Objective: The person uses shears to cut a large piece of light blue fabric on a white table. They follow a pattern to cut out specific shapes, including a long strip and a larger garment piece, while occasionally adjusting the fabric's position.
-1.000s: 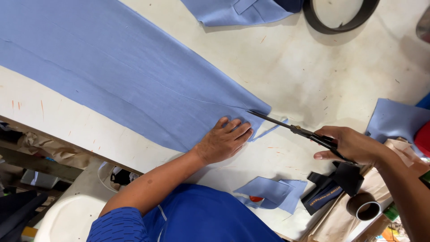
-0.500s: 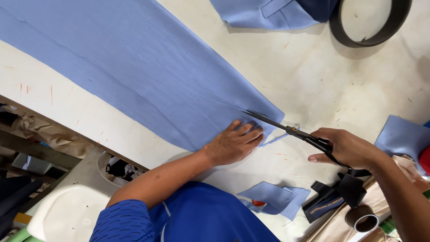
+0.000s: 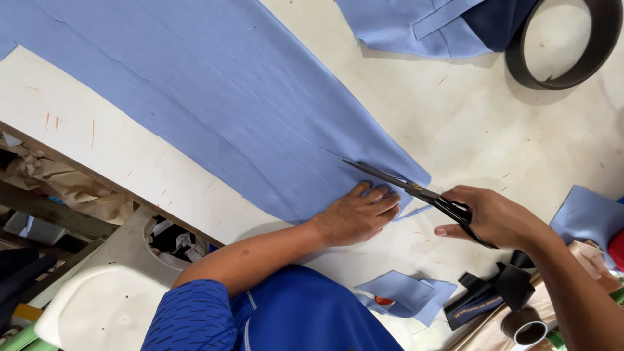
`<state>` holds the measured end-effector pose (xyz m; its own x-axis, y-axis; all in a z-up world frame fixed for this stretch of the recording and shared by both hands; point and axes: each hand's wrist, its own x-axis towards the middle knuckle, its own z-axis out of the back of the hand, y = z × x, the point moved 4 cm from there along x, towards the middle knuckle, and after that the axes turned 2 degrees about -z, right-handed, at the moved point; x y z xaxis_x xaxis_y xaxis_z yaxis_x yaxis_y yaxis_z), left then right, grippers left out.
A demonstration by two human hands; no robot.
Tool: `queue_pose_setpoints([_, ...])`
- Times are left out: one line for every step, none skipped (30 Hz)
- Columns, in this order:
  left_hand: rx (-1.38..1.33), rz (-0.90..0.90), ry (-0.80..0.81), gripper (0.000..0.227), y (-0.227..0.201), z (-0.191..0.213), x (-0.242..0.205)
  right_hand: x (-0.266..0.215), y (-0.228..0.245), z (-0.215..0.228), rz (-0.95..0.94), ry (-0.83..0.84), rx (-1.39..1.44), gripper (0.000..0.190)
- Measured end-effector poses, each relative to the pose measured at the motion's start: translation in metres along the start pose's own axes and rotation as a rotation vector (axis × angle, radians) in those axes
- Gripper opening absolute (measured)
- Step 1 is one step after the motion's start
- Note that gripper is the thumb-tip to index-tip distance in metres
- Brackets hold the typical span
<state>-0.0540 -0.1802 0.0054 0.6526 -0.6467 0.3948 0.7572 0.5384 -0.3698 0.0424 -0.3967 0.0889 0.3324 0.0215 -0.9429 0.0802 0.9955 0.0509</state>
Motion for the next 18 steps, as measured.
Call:
queue_pose_setpoints([-0.024,0.001,0.022,0.038,0.0,-0.002,-0.001,-0.002,0.01,0.002,0.015,-0.007,-0.007,0.053])
queue_pose_setpoints([-0.026,0.0,0.018,0.038,0.0,-0.001,0.0,0.001,0.012,0.001,0.012,-0.008,-0.008,0.053])
queue_pose_setpoints([-0.017,0.0,0.004,0.038,0.0,0.002,0.0,0.004,0.015,0.0,0.004,-0.027,-0.012,0.05])
queue_pose_setpoints([-0.005,0.004,-0.013,0.038,0.001,0.005,0.001,0.008,0.019,0.0,-0.001,-0.048,-0.02,0.048])
queue_pose_setpoints([-0.004,0.006,-0.018,0.038,0.003,0.005,0.001,0.006,0.021,0.001,-0.002,-0.05,-0.024,0.048])
queue_pose_setpoints([-0.007,0.01,-0.021,0.037,0.003,0.004,0.001,0.005,0.022,0.002,-0.035,-0.043,0.003,0.038])
queue_pose_setpoints([-0.011,0.014,-0.025,0.035,0.003,0.005,0.0,0.003,0.022,0.002,-0.069,-0.037,0.031,0.033])
queue_pose_setpoints([-0.005,0.02,-0.03,0.035,0.003,0.002,-0.002,0.002,0.025,0.002,-0.065,-0.04,0.021,0.033])
queue_pose_setpoints([-0.054,0.017,-0.032,0.034,0.004,-0.001,-0.004,0.002,0.028,0.002,-0.059,-0.023,0.007,0.04])
queue_pose_setpoints([-0.104,0.011,-0.032,0.033,0.003,-0.004,-0.006,0.0,0.03,0.0,-0.055,-0.006,-0.005,0.05])
queue_pose_setpoints([-0.101,0.016,-0.036,0.033,0.004,-0.008,-0.007,0.0,0.039,0.003,-0.053,-0.007,-0.012,0.05])
queue_pose_setpoints([-0.123,0.022,0.013,0.033,0.003,-0.013,-0.008,-0.003,0.047,0.003,-0.032,-0.01,-0.013,0.052])
queue_pose_setpoints([-0.145,0.028,0.063,0.034,0.002,-0.019,-0.009,-0.005,0.055,0.003,-0.012,-0.014,-0.014,0.055])
queue_pose_setpoints([-0.149,0.024,0.063,0.034,0.002,-0.019,-0.009,-0.003,0.056,0.0,-0.016,-0.014,-0.011,0.055])
queue_pose_setpoints([-0.142,0.028,0.046,0.032,0.001,-0.019,-0.009,0.0,0.059,-0.001,0.007,-0.041,-0.019,0.049])
queue_pose_setpoints([-0.129,0.033,0.026,0.029,0.003,-0.018,-0.008,0.003,0.063,-0.001,0.034,-0.071,-0.032,0.046])
queue_pose_setpoints([-0.128,0.031,0.023,0.029,0.003,-0.019,-0.008,0.009,0.058,-0.004,0.033,-0.075,-0.033,0.046])
queue_pose_setpoints([-0.157,0.058,0.006,0.026,0.002,-0.019,-0.007,0.013,0.053,-0.007,0.023,-0.07,0.021,0.038])
